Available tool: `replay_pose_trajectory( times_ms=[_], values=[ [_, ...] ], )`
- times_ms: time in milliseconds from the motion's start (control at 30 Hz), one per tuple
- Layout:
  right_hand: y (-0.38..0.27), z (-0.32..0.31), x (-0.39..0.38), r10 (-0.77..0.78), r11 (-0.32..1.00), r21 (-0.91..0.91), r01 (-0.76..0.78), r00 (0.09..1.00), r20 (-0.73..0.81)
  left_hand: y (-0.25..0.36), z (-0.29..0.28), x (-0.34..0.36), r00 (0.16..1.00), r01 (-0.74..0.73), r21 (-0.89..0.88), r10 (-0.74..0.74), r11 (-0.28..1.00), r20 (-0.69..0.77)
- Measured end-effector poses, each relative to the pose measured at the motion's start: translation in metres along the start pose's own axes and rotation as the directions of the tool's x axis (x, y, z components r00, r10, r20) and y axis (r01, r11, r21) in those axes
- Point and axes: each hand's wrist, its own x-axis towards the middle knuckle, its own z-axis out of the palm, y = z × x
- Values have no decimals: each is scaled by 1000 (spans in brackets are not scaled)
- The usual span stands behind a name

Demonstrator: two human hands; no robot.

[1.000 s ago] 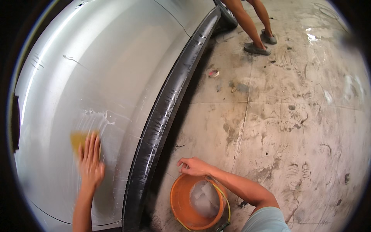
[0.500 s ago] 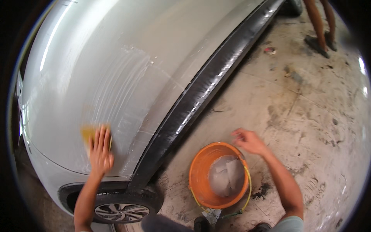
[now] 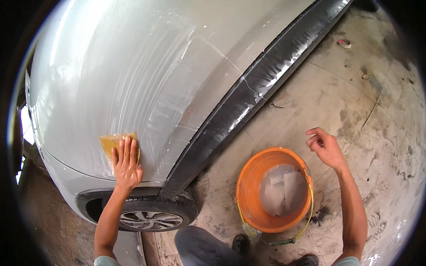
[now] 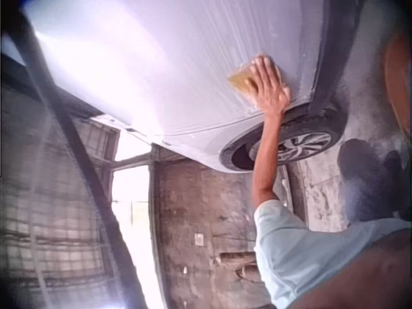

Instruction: The person sands the side panel of a white vehicle using a rectangular sanding block and water from a bucket, rinsing the block and the panel several times.

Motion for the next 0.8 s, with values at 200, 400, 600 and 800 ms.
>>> replay_pose_trajectory(
  times_ms=[200, 400, 600, 800],
  values=[
    [-43, 50, 17, -176, 983, -15, 181, 972, 158, 76, -89, 281, 883, -189, -293, 31, 937, -468],
    [-5, -14, -11, 46, 992, -113, -50, 998, -39, 40, -7, 68, 997, -59, -145, 52, 988, -56],
    [-35, 33, 11, -187, 970, -144, 197, 979, 84, 94, -65, 256, 896, -188, -280, 48, 942, -441],
    [-16, -14, -9, 39, 976, -216, -39, 999, -3, 68, -20, 89, 995, -78, -198, 64, 977, -75]
  ],
)
